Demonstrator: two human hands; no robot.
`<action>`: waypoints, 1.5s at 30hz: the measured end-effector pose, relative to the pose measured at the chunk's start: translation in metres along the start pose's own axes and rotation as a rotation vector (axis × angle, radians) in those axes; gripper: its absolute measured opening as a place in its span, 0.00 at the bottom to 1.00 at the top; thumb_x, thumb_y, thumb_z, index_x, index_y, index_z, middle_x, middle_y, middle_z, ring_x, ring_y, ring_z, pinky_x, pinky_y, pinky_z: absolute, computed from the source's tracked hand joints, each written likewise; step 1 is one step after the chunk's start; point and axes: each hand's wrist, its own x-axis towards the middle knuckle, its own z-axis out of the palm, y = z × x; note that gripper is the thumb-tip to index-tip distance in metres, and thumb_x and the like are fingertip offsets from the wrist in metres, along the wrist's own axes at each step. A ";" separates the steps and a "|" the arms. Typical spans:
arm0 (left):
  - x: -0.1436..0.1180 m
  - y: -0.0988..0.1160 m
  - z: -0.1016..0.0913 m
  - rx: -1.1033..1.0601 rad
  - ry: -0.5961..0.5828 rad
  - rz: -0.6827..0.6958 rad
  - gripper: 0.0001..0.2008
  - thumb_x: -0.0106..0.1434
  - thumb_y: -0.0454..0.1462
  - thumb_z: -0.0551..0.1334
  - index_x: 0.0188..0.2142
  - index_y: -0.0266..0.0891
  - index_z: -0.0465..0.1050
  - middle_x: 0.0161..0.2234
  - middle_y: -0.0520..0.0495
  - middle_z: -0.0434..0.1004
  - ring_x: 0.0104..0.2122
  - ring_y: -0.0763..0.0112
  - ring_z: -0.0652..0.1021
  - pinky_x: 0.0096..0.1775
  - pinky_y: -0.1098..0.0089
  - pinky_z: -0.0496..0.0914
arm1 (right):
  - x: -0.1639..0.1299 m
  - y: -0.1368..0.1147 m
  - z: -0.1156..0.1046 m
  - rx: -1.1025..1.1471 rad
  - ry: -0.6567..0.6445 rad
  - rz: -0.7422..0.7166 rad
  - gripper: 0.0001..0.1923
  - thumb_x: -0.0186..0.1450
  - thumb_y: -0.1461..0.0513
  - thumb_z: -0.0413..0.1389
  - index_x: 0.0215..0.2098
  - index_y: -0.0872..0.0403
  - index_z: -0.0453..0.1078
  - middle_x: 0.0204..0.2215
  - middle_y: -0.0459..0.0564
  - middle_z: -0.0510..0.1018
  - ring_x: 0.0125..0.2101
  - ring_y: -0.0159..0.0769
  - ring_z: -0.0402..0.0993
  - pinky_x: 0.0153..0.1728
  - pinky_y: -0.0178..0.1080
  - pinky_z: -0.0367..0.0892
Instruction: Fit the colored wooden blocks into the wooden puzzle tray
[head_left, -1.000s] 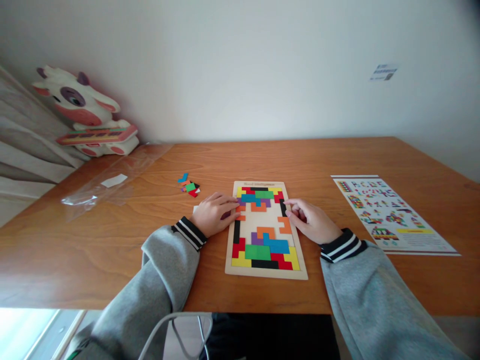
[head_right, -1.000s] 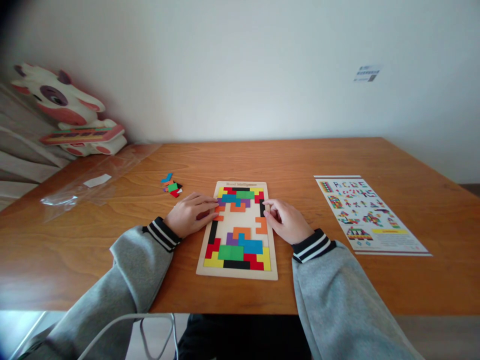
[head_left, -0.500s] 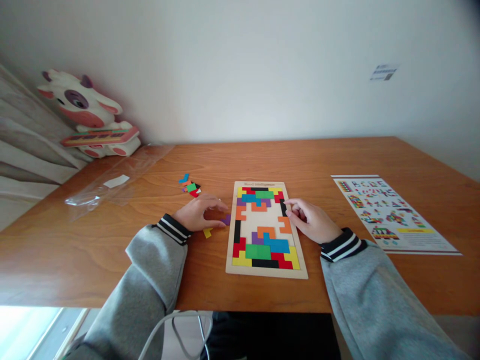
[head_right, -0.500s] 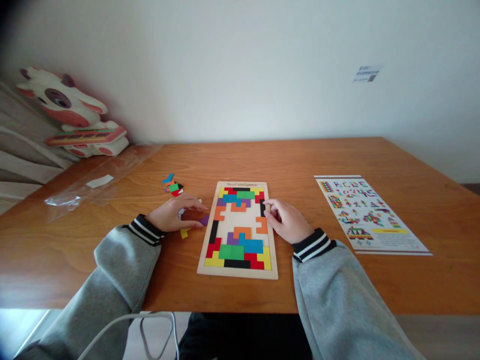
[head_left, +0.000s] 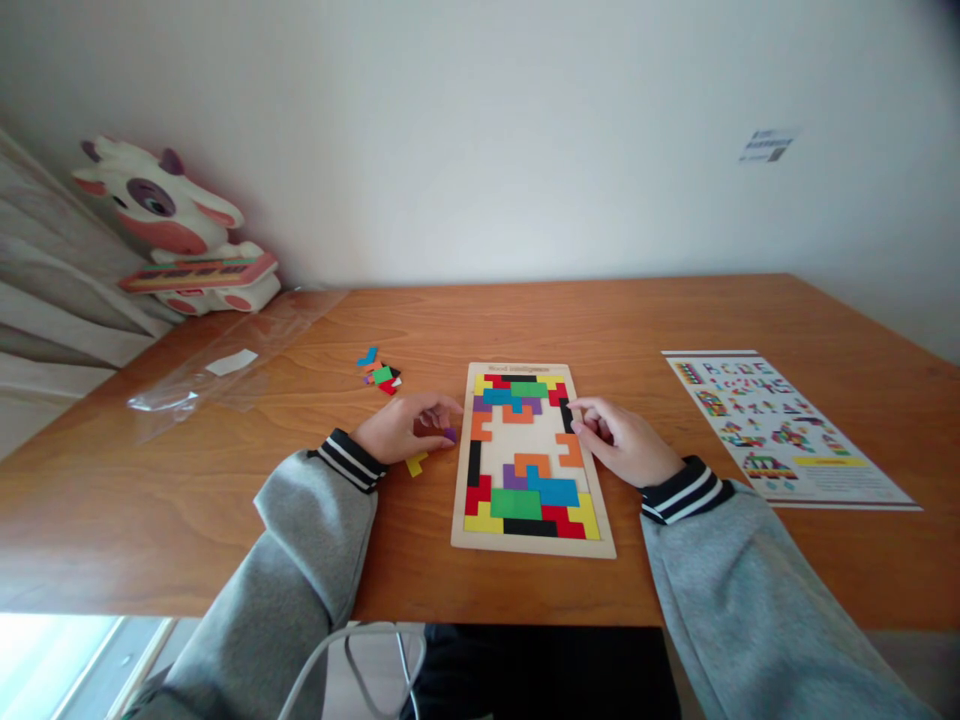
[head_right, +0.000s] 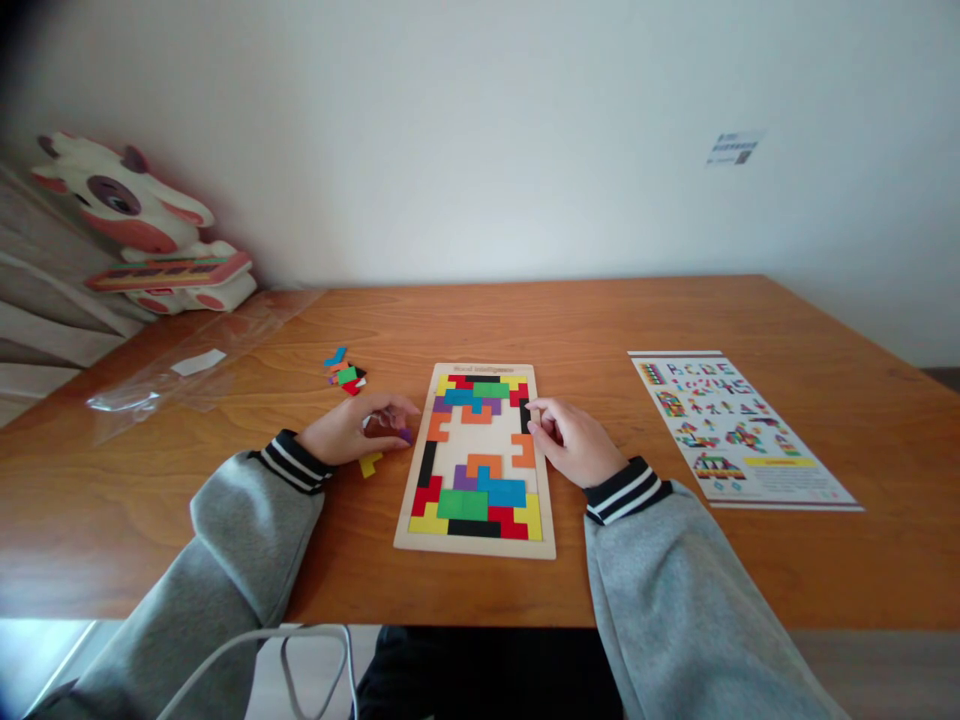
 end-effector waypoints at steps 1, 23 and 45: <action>0.000 0.002 0.001 -0.018 -0.015 0.014 0.17 0.60 0.43 0.68 0.46 0.37 0.75 0.33 0.48 0.79 0.31 0.71 0.78 0.34 0.72 0.73 | 0.000 0.000 0.000 -0.002 0.001 -0.007 0.13 0.68 0.58 0.50 0.49 0.53 0.67 0.25 0.44 0.71 0.23 0.33 0.66 0.26 0.37 0.63; 0.010 0.067 0.063 -0.284 0.215 0.175 0.11 0.65 0.42 0.66 0.37 0.35 0.80 0.32 0.44 0.82 0.30 0.72 0.80 0.33 0.74 0.76 | -0.002 -0.045 0.009 0.276 0.036 -0.363 0.11 0.65 0.55 0.63 0.42 0.52 0.74 0.33 0.49 0.79 0.29 0.31 0.75 0.32 0.35 0.74; 0.008 0.057 0.066 0.279 0.170 0.467 0.08 0.69 0.36 0.59 0.43 0.38 0.77 0.39 0.44 0.82 0.41 0.65 0.79 0.45 0.64 0.75 | -0.037 -0.023 0.001 0.256 0.205 0.005 0.10 0.66 0.54 0.59 0.39 0.52 0.76 0.31 0.50 0.84 0.28 0.35 0.80 0.29 0.36 0.74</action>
